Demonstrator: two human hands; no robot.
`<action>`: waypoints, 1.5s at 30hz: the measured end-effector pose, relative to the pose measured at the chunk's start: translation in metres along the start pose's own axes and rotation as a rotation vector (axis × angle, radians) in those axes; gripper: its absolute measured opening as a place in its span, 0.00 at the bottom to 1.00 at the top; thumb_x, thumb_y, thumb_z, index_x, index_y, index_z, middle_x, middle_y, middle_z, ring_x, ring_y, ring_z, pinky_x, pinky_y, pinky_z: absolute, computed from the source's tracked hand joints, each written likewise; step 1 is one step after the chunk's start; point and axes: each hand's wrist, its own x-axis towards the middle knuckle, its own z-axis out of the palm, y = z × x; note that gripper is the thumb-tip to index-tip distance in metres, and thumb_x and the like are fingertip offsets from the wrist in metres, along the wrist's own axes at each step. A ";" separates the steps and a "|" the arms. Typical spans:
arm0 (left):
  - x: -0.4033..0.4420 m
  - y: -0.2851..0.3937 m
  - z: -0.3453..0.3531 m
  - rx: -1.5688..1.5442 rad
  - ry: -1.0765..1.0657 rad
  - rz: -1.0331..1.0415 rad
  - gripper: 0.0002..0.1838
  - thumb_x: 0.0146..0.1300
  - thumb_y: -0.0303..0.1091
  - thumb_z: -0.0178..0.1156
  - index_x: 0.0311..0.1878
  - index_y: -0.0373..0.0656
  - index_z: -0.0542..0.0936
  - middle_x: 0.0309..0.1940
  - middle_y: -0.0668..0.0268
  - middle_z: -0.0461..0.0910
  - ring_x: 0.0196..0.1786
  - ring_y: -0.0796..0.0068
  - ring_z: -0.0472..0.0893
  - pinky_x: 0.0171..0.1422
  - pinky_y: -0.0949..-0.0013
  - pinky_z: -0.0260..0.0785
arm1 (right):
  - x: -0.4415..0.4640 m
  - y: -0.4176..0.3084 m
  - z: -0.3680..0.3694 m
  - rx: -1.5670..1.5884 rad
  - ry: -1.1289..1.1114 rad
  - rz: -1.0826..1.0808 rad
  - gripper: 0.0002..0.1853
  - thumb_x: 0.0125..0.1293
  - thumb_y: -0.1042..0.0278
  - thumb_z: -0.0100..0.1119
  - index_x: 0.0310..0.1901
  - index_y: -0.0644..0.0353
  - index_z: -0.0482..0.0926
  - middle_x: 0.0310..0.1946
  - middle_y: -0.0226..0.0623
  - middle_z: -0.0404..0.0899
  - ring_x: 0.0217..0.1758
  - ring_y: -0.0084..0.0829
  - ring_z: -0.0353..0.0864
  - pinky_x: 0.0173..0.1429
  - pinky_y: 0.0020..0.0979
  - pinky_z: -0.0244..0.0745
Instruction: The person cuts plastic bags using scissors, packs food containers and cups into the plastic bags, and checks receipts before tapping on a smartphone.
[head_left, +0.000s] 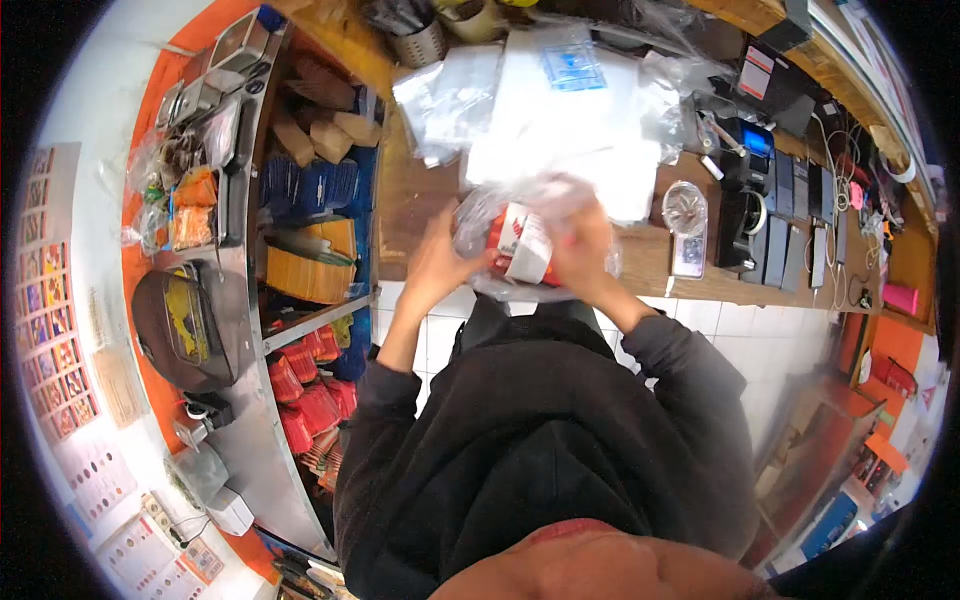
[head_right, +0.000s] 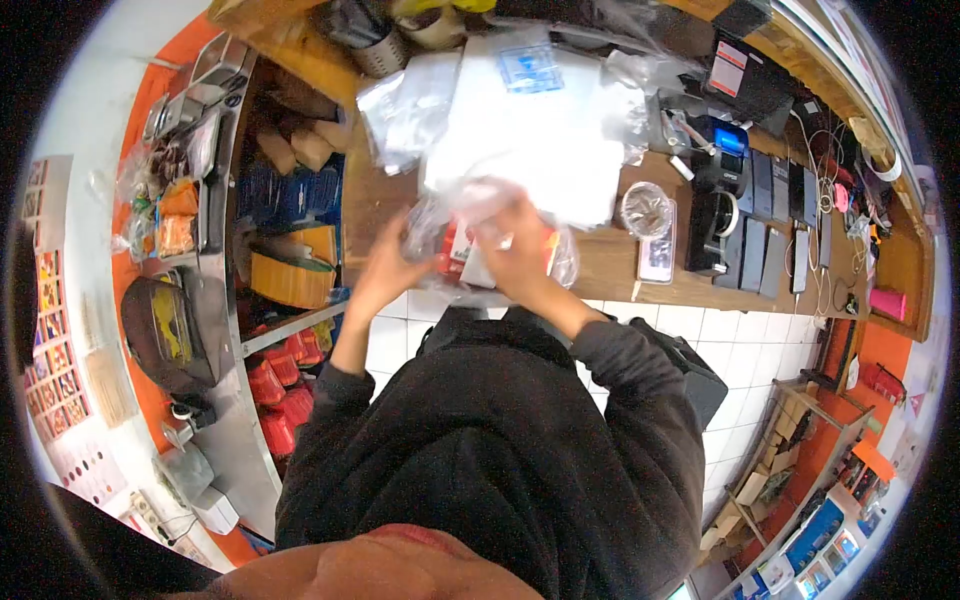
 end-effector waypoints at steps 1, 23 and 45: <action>-0.008 -0.021 0.003 -0.004 0.003 -0.008 0.26 0.49 0.37 0.67 0.52 0.41 0.75 0.50 0.52 0.76 0.52 0.46 0.75 0.56 0.56 0.67 | -0.020 0.009 0.020 0.049 -0.201 -0.128 0.11 0.55 0.74 0.60 0.41 0.63 0.78 0.47 0.41 0.77 0.51 0.38 0.75 0.53 0.38 0.71; 0.023 -0.113 0.043 -0.736 -0.363 -0.213 0.20 0.60 0.34 0.63 0.52 0.33 0.75 0.40 0.60 0.81 0.43 0.73 0.78 0.49 0.70 0.70 | -0.028 0.005 0.043 -0.159 -0.302 0.344 0.08 0.58 0.77 0.56 0.40 0.63 0.79 0.44 0.42 0.75 0.53 0.42 0.70 0.60 0.39 0.62; 0.023 -0.093 0.033 -0.313 -0.107 -0.096 0.11 0.60 0.30 0.60 0.44 0.37 0.79 0.36 0.65 0.82 0.38 0.76 0.77 0.41 0.72 0.69 | -0.030 0.016 0.022 -0.234 -0.286 0.323 0.09 0.53 0.75 0.57 0.37 0.61 0.82 0.46 0.41 0.80 0.57 0.41 0.74 0.65 0.44 0.59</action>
